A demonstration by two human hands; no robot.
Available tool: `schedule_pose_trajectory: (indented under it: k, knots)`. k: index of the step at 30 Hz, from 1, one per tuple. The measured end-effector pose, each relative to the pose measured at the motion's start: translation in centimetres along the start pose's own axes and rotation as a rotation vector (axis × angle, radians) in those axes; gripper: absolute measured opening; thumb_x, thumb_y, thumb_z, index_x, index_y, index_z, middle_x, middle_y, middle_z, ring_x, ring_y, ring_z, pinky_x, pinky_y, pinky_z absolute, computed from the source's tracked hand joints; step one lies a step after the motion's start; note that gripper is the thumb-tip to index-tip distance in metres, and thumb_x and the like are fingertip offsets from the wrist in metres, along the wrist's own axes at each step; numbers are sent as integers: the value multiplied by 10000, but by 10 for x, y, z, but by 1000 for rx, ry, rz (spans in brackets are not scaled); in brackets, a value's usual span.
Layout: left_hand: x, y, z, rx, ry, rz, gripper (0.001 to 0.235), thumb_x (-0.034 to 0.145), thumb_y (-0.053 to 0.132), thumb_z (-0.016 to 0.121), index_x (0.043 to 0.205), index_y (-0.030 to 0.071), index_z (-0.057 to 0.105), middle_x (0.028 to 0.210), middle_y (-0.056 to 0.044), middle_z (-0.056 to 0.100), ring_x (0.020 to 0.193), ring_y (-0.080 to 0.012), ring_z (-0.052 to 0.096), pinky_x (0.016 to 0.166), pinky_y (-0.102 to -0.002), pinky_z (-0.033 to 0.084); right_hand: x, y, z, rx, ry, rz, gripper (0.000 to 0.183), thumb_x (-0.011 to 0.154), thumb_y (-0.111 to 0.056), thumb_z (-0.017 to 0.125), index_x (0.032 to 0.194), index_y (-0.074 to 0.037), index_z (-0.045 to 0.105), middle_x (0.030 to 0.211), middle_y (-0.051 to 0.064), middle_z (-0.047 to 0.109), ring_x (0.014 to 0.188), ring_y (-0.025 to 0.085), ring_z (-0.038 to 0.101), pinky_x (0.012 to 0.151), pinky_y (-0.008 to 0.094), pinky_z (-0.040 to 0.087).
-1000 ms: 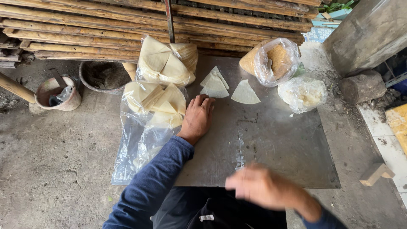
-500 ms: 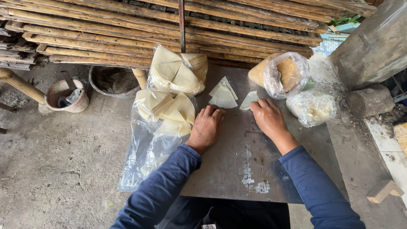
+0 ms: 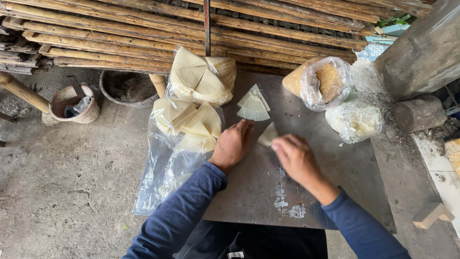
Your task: The person repeatedly scoops a granular filling onto triangular wrappers, folds them into small packets, and places them on the table. The process is repeated for multiple units using a small spoon and pre-cut wrappers.
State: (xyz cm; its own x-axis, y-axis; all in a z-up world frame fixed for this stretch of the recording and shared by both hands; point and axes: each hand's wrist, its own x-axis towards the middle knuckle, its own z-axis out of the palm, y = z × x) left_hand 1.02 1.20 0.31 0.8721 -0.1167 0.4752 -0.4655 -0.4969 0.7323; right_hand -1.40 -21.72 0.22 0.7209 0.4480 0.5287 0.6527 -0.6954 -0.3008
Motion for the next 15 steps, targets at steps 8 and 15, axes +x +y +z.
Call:
schedule_pose_trajectory:
  k: [8,15]
  knots:
    - [2,-1,-9,72,-3,-9,145,978,207,643,998,64,664,910,-183,728,820,-388,708,701,-476,563,-19,-67,-24,-135,-60,-216,288,883,-225,749,1097,-37,708,939,56,733,829,195,670,758,363,497]
    - [-5,3,-14,305,-138,-29,247,948,300,655,933,54,663,895,-191,686,787,-408,684,673,-505,553,21,6,-65,-302,130,-19,204,988,-149,668,1176,-81,707,979,90,757,820,210,685,807,378,483]
